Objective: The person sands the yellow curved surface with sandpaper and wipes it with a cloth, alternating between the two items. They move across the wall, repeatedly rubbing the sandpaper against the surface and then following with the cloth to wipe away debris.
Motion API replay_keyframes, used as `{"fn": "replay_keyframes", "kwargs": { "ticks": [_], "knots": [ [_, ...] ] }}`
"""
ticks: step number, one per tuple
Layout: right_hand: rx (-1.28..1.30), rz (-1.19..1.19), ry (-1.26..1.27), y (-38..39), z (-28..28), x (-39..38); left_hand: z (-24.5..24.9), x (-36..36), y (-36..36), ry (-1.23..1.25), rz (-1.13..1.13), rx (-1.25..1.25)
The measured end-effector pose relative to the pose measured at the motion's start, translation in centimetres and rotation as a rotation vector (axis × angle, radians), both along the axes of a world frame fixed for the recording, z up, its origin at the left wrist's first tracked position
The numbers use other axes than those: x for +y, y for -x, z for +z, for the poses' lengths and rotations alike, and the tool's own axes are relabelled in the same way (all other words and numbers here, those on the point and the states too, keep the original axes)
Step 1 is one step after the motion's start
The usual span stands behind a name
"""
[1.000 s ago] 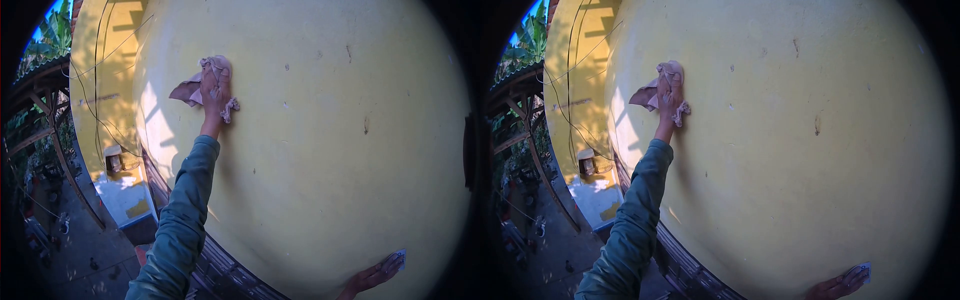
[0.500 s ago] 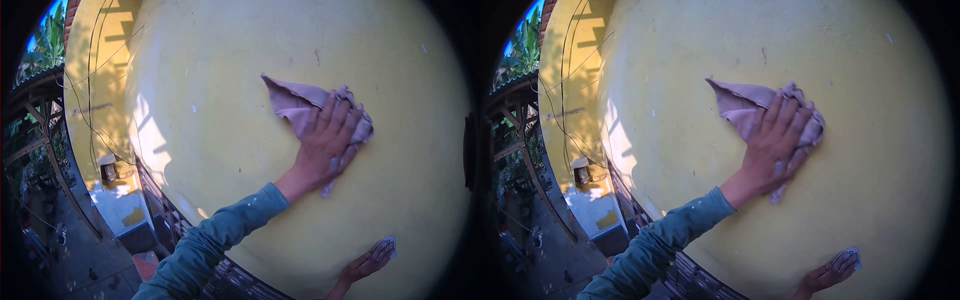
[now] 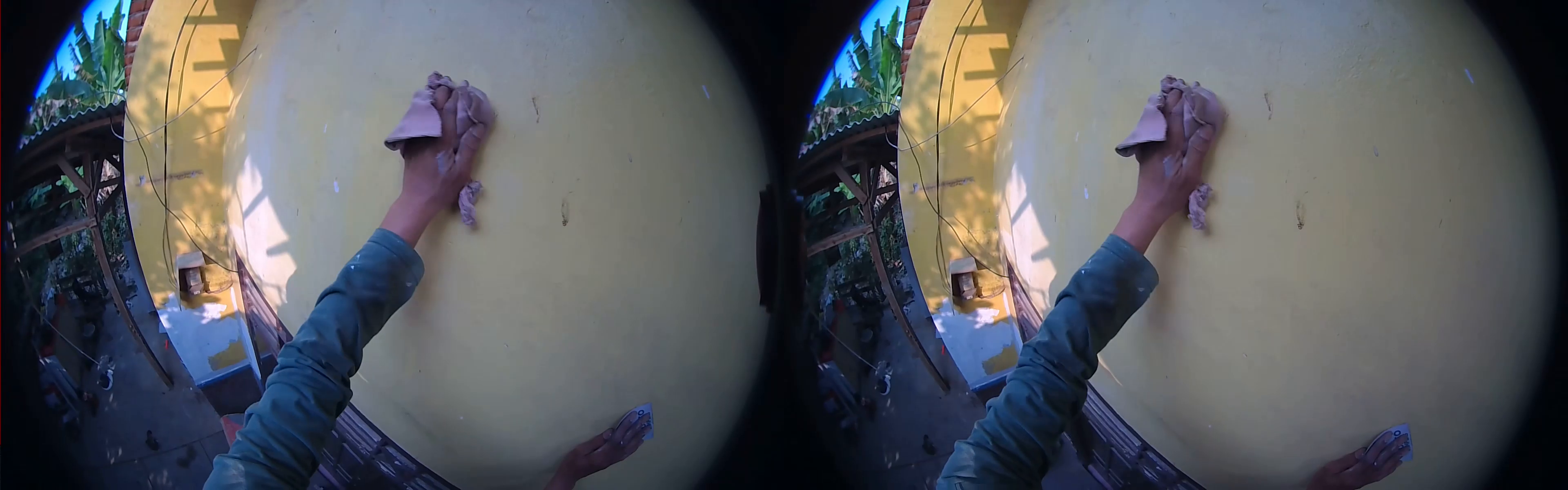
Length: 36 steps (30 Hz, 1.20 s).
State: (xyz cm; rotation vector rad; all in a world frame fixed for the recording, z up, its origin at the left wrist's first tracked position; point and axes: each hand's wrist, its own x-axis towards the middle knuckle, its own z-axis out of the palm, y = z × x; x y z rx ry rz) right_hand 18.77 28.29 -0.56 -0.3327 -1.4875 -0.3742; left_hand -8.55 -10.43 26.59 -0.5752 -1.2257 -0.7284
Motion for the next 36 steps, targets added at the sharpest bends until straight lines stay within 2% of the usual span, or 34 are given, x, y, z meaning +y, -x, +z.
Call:
{"fn": "replay_keyframes", "kwargs": {
  "ticks": [2,3,4,6,8,9,11,12,14,17,18,21,22,24,26,27,28,30,33,35,36],
  "knots": [
    [-0.011,-0.015,0.005,0.0,-0.2,0.4,1.6,-6.7,7.4,-0.135,-0.089,-0.023],
    [-0.031,-0.033,0.01,-0.2,-0.3,0.6,2.2,-9.7,8.7,-0.198,-0.139,-0.094],
    [-0.029,-0.043,0.015,-0.3,-0.4,0.2,2.9,-13.7,13.6,-0.253,-0.112,-0.146],
    [-0.013,-0.001,0.029,-0.2,0.1,-0.6,3.6,-18.1,14.5,-0.254,-0.131,-0.41],
    [-0.021,-0.01,0.035,-0.3,0.0,-0.6,3.9,-18.5,21.5,-0.394,0.341,-0.081],
    [-0.035,-0.003,0.032,-0.4,-0.1,-0.5,4.0,-16.8,19.6,-0.385,0.331,-0.083],
    [-0.032,-0.003,0.047,-0.3,-0.4,-0.7,4.8,-11.3,10.8,-0.417,-0.082,-0.18],
    [-0.027,0.012,0.055,-0.2,-0.7,-0.5,5.2,-8.9,8.6,-0.408,-0.087,-0.18],
    [-0.031,0.017,0.066,-0.2,-0.7,-0.7,5.8,-4.7,5.2,-0.196,-0.173,0.03],
    [-0.037,0.03,0.064,-0.1,-0.7,-0.9,6.8,3.0,-0.2,-0.001,-0.144,0.072],
    [-0.045,0.031,0.066,-0.1,-0.6,-0.9,6.3,6.4,-3.4,0.042,-0.05,0.059],
    [-0.047,0.037,0.052,-0.1,-0.4,-0.8,4.3,16.4,-11.2,0.31,-0.201,0.252],
    [-0.054,0.041,0.047,-0.2,-0.5,-0.6,3.0,19.8,-13.1,0.397,-0.321,0.325],
    [-0.073,0.033,0.021,-0.7,-0.4,-0.7,0.7,24.0,-16.4,0.535,-0.429,0.395],
    [-0.085,0.025,-0.012,-1.2,0.6,-0.3,0.6,23.8,-17.2,0.578,-0.807,0.337],
    [-0.128,-0.001,-0.041,-1.5,1.0,0.0,1.2,23.2,-17.3,0.471,-0.77,0.476],
    [-0.179,-0.028,-0.064,-2.1,1.3,0.3,1.4,22.1,-16.7,0.462,-0.775,0.481],
    [-0.221,-0.038,-0.095,-2.8,4.2,0.8,1.7,19.4,-14.5,0.375,-0.465,0.394],
    [-0.247,-0.04,-0.189,-2.4,11.6,0.4,3.3,12.3,-10.8,0.28,-0.381,0.141],
    [-0.264,-0.025,-0.29,-1.4,17.1,-0.7,2.7,7.8,-6.8,0.103,-0.118,0.08],
    [-0.273,-0.008,-0.342,-0.9,19.8,-1.7,2.0,5.7,-4.5,0.042,-0.194,-0.005]
  ]
}}
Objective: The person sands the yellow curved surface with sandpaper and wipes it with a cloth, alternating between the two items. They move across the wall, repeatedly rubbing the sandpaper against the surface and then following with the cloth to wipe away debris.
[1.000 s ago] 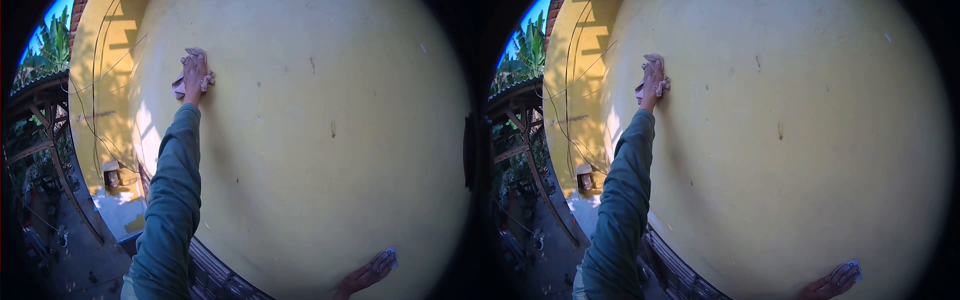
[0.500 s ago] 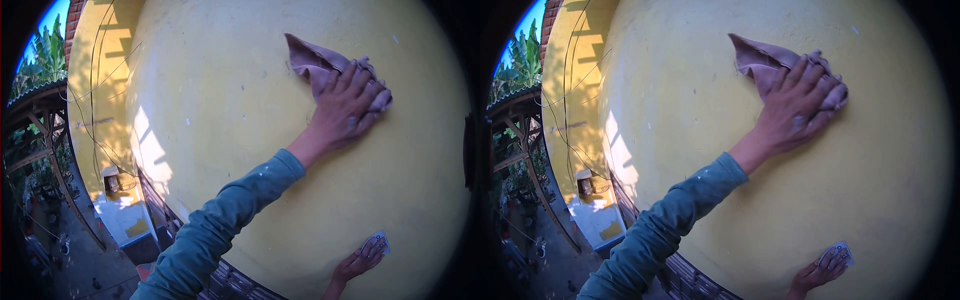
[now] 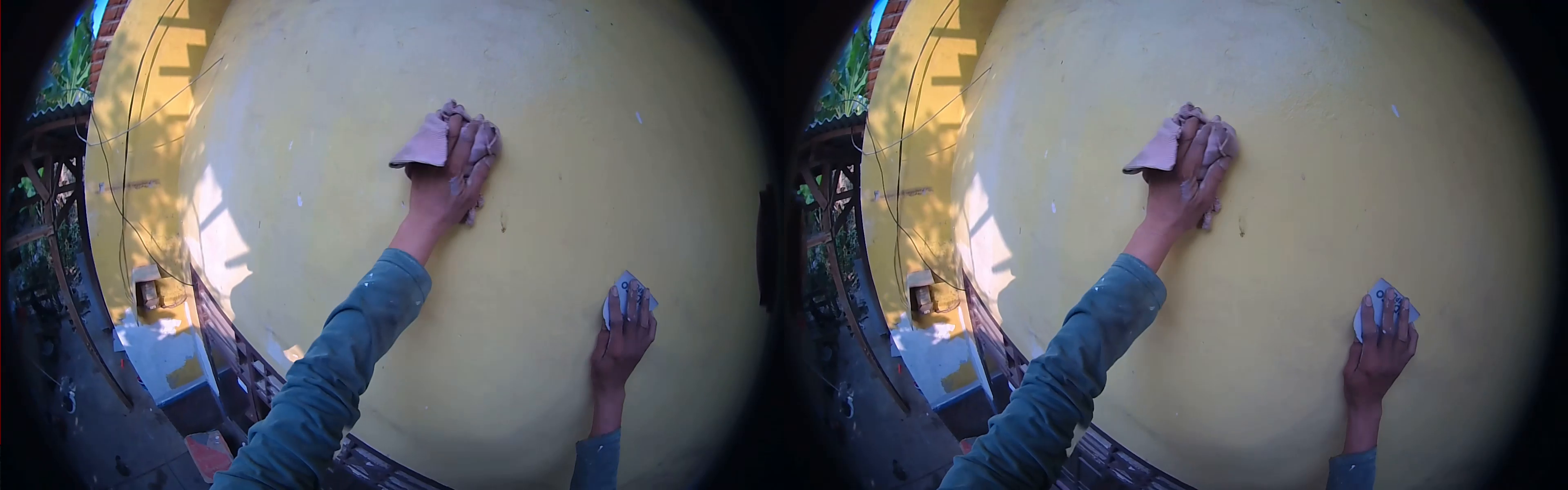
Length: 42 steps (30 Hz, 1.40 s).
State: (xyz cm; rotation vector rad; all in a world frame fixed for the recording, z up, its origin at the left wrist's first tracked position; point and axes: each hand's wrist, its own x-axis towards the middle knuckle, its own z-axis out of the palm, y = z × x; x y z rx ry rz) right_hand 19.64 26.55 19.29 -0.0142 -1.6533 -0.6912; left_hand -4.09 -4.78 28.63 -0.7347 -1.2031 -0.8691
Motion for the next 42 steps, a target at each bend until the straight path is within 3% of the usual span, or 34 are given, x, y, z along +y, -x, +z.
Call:
{"fn": "replay_keyframes", "kwargs": {
  "ticks": [4,9,11,13,16,20,22,23,26,29,30,31,33,34,36,38,39,42],
  "knots": [
    [-0.017,0.049,-0.16,3.8,9.8,-4.5,-5.6,-6.6,5.8,-0.272,0.102,-0.243],
    [0.028,0.038,-0.309,7.9,23.7,-7.4,-19.1,-5.4,2.4,-0.1,0.099,-0.437],
    [0.24,0.038,-0.219,9.8,31.2,-5.2,-24.8,-3.7,0.6,-0.012,0.117,-0.39],
    [0.411,-0.018,0.071,11.5,36.6,-4.1,-28.1,-2.9,-0.2,0.008,0.108,-0.432],
    [0.357,0.028,0.026,15.2,35.1,-9.9,-29.1,-3.0,-0.2,0.029,0.063,-0.448],
    [-0.207,0.146,-0.492,19.8,18.2,-22.2,-29.2,-2.7,0.2,0.021,0.079,-0.417],
    [-0.418,0.192,-0.567,19.4,15.8,-23.5,-29.3,-2.5,0.3,0.019,0.077,-0.408],
    [-0.41,0.19,-0.566,19.1,17.6,-22.8,-29.3,-2.6,0.4,0.016,0.085,-0.404],
    [0.024,0.085,-0.408,16.4,27.3,-17.8,-29.8,-2.5,0.9,0.014,0.07,-0.395],
    [0.343,0.031,-0.015,13.6,35.9,-9.8,-29.9,-2.5,1.1,0.017,0.105,-0.382],
    [0.413,0.033,0.149,12.4,36.4,-9.6,-29.9,-2.4,1.1,0.016,0.096,-0.384],
    [0.411,0.022,0.144,12.9,36.1,-9.5,-29.9,-2.4,1.1,0.006,0.1,-0.381],
    [0.394,-0.047,0.006,14.2,32.6,-11.8,-30.0,-2.3,1.0,0.009,0.08,-0.373],
    [0.348,0.026,-0.19,15.4,29.7,-13.5,-30.1,-2.3,1.0,0.0,0.074,-0.369],
    [-0.023,0.168,-0.437,16.0,22.2,-18.4,-29.7,-2.4,1.3,-0.009,0.065,-0.353],
    [-0.164,0.177,-0.508,16.0,20.3,-18.8,-29.9,-2.5,1.1,-0.002,0.092,-0.366],
    [-0.158,0.139,-0.549,15.1,22.1,-18.3,-29.8,-2.6,1.0,-0.001,0.101,-0.367],
    [0.217,0.003,-0.379,12.9,30.8,-11.8,-29.8,-2.6,1.1,-0.008,0.09,-0.357]
  ]
}}
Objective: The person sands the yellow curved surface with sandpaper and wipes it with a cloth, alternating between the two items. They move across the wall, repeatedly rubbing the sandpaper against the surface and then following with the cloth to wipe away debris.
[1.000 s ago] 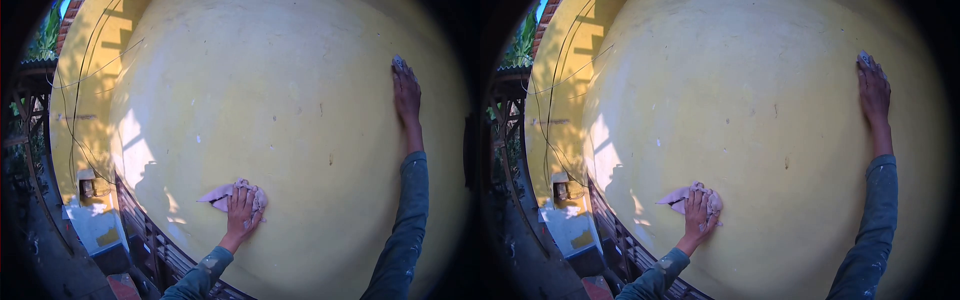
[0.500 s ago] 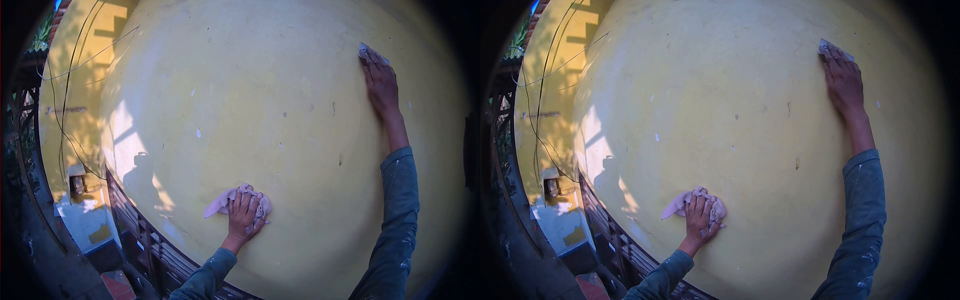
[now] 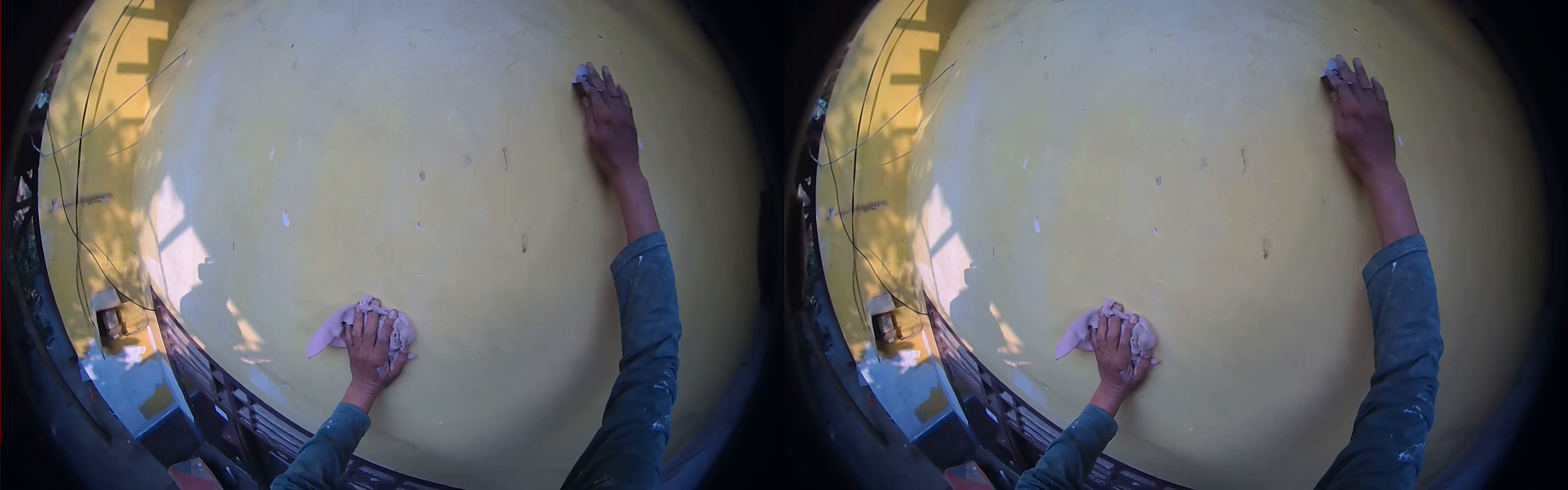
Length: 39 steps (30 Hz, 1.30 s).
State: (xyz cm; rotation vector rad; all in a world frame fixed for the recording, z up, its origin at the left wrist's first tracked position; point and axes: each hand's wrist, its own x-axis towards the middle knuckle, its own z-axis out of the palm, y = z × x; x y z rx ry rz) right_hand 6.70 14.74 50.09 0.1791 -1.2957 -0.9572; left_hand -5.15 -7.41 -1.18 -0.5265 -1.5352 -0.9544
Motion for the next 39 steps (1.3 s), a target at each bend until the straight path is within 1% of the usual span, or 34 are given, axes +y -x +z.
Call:
{"fn": "replay_keyframes", "kwargs": {
  "ticks": [1,2,3,5,6,7,8,10,12,14,16,18,20,22,24,26,27,29,30,32,33,35,38,39],
  "knots": [
    [-0.009,0.141,0.194,-1.2,3.0,4.0,-0.2,0.0,0.1,0.001,0.011,-0.002],
    [-0.019,0.281,0.385,-1.9,4.8,6.6,-0.3,0.1,0.2,0.0,0.021,0.003],
    [-0.02,0.286,0.384,-1.8,5.3,7.6,-0.3,0.2,0.3,-0.001,0.027,0.01],
    [0.22,0.222,0.326,-1.8,5.3,9.3,-0.1,0.1,0.0,-0.006,0.018,0.006],
    [0.102,0.244,0.285,-1.4,3.8,7.4,0.0,0.1,0.0,-0.014,0.011,0.007],
    [-0.018,0.261,0.246,-0.6,0.8,3.6,0.1,0.2,-0.1,-0.011,0.0,0.003],
    [-0.144,0.278,0.137,0.8,-2.6,0.5,0.1,0.2,0.0,-0.019,0.009,0.012],
    [-0.417,0.175,-0.055,2.3,-11.0,-5.2,0.0,0.3,0.4,-0.027,0.014,0.025],
    [-0.473,0.145,-0.146,3.3,-14.2,-6.2,-0.3,0.2,0.7,-0.035,0.038,0.025],
    [-0.514,0.174,-0.14,2.5,-13.7,-5.9,-0.1,0.1,0.2,-0.026,0.032,0.018],
    [-0.541,0.216,-0.143,1.6,-12.3,-5.3,0.4,0.0,0.3,-0.072,-0.039,0.035],
    [-0.471,0.183,-0.13,0.9,-10.9,-3.4,0.7,0.0,0.0,-0.053,-0.006,0.016],
    [-0.328,0.166,-0.071,-0.3,-8.7,-0.4,0.6,-0.1,-0.5,-0.048,0.066,-0.028],
    [-0.246,0.202,-0.038,-2.2,-6.2,3.0,1.0,0.5,-1.5,-0.104,0.128,-0.139],
    [-0.117,0.137,0.052,-4.1,-4.2,6.7,1.1,0.7,-2.0,-0.139,0.131,-0.152],
    [-0.057,0.198,0.199,-4.1,-2.6,10.8,1.5,0.7,-2.8,-0.132,0.221,-0.194],
    [-0.082,0.238,0.201,-4.1,-3.1,10.7,1.5,0.6,-3.0,-0.132,0.264,-0.213],
    [-0.022,0.237,0.1,-4.4,-4.0,11.0,1.5,0.9,-3.4,-0.109,0.393,-0.273],
    [-0.032,0.251,0.104,-4.2,-4.1,11.2,1.7,0.7,-3.8,-0.106,0.409,-0.282],
    [-0.006,0.202,0.103,-3.8,-3.9,11.1,2.2,0.4,-4.6,-0.081,0.479,-0.314],
    [-0.014,0.206,0.111,-3.8,-4.1,11.0,2.5,0.1,-5.2,-0.062,0.506,-0.291],
    [-0.075,0.102,0.202,-4.1,-4.2,10.8,3.1,-0.6,-6.1,-0.029,0.494,-0.303],
    [-0.02,0.058,0.153,-4.3,-4.6,10.9,3.9,-1.3,-6.2,-0.001,0.462,-0.281],
    [-0.013,0.053,0.156,-4.3,-4.9,11.1,4.0,-1.6,-5.9,0.014,0.498,-0.229]
  ]
}}
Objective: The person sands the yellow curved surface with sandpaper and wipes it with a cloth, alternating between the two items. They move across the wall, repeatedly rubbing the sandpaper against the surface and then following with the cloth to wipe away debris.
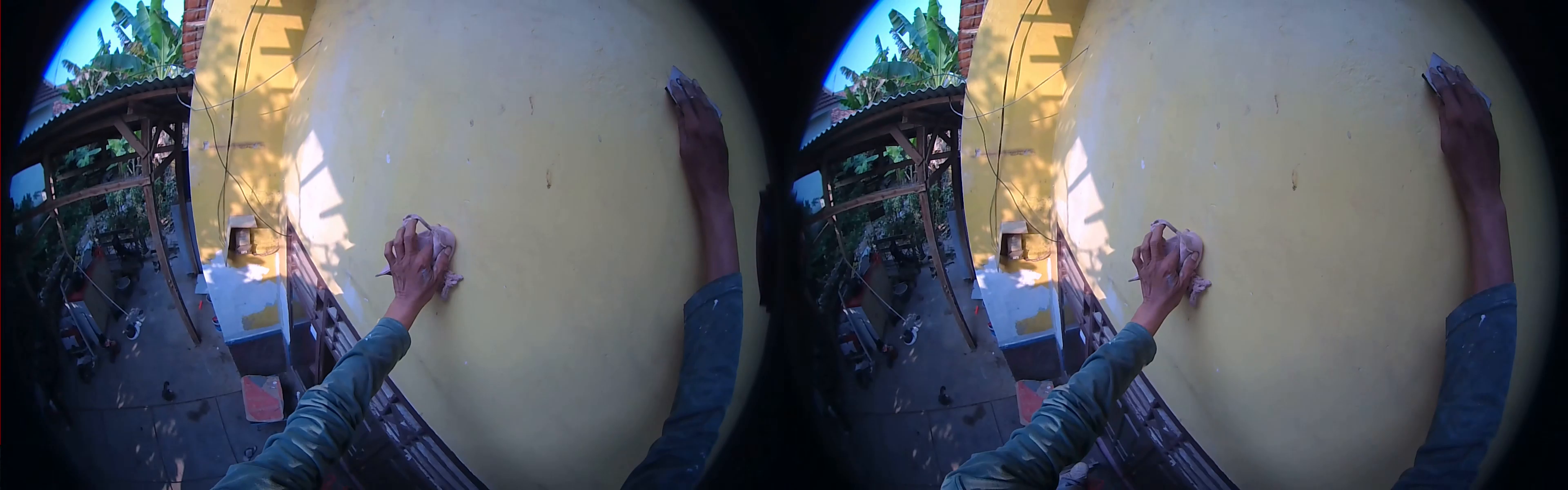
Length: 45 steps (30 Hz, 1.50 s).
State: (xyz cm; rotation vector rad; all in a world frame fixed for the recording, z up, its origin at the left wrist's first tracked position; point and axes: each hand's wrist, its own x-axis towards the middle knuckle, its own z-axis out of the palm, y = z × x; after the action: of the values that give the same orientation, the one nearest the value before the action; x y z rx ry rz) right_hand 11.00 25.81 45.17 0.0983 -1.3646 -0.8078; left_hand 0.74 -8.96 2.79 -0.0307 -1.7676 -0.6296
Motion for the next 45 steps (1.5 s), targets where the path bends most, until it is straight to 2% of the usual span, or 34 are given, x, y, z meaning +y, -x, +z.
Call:
{"fn": "replay_keyframes", "kwargs": {
  "ticks": [2,5,7,8,10,13,15,17,19,21,22,24,25,27,29,30,32,33,36,39,40,41,42,45],
  "knots": [
    [0.01,0.096,-0.011,-0.1,-0.6,-0.1,0.2,-0.1,0.6,0.025,0.028,0.05],
    [-0.024,0.053,0.019,0.0,-0.3,0.1,1.3,-0.1,1.8,-0.034,0.009,0.171],
    [-0.027,0.062,0.029,0.1,-0.4,0.2,2.5,0.0,2.8,-0.111,-0.123,0.281],
    [-0.037,0.077,0.048,0.1,-0.4,0.3,3.5,0.1,3.0,-0.12,-0.134,0.285],
    [-0.032,0.123,0.058,0.9,-0.6,1.2,5.5,0.5,3.4,-0.148,-0.318,0.306],
    [-0.028,0.193,0.103,1.2,0.2,2.7,5.2,1.5,4.6,-0.076,-0.419,0.234],
    [-0.03,0.208,0.13,1.2,1.3,1.4,5.1,1.3,5.0,-0.064,-0.427,0.274],
    [-0.06,0.341,0.216,0.4,2.7,0.4,4.5,1.4,5.0,-0.052,-0.445,0.254],
    [0.001,0.357,0.269,1.1,7.2,3.0,4.0,1.3,5.4,-0.037,-0.449,0.27],
    [0.214,0.16,0.234,2.1,13.7,8.5,3.7,1.2,5.7,-0.019,-0.454,0.287],
    [0.218,0.152,0.233,2.9,17.3,11.6,3.5,0.9,5.7,0.0,-0.464,0.304],
    [0.344,-0.122,0.264,4.5,22.9,16.4,3.2,0.9,6.0,0.018,-0.482,0.325],
    [0.347,-0.13,0.262,4.6,22.2,14.5,3.1,1.0,6.1,0.02,-0.473,0.324],
    [0.335,-0.069,0.316,5.0,17.3,5.1,3.2,1.0,6.0,0.018,-0.482,0.319],
    [0.079,0.143,0.163,6.6,9.5,-5.9,3.4,0.9,5.6,0.014,-0.485,0.306],
    [-0.079,0.174,0.046,7.4,5.1,-10.9,3.3,1.0,5.6,0.013,-0.504,0.309],
    [-0.302,0.083,-0.222,9.1,-4.1,-18.4,3.3,1.2,5.8,0.004,-0.468,0.313],
    [-0.449,0.05,-0.359,9.4,-6.2,-19.8,3.3,1.1,5.8,0.008,-0.471,0.32],
    [-0.527,-0.002,-0.341,8.0,-3.6,-20.2,3.3,0.9,5.7,0.004,-0.5,0.316],
    [-0.179,0.075,-0.057,6.4,6.5,-13.3,3.2,0.8,5.7,0.016,-0.497,0.308],
    [-0.042,0.057,0.007,6.6,11.1,-8.4,3.3,0.8,5.8,0.016,-0.508,0.304],
    [0.073,0.096,0.16,6.3,13.7,-5.5,3.2,0.8,5.8,0.017,-0.519,0.296],
    [0.195,0.096,0.206,6.7,16.7,-1.6,3.2,0.9,5.8,0.014,-0.513,0.303],
    [0.24,0.049,0.235,8.8,16.0,-4.4,3.3,0.9,5.9,0.014,-0.517,0.325]
  ]
}}
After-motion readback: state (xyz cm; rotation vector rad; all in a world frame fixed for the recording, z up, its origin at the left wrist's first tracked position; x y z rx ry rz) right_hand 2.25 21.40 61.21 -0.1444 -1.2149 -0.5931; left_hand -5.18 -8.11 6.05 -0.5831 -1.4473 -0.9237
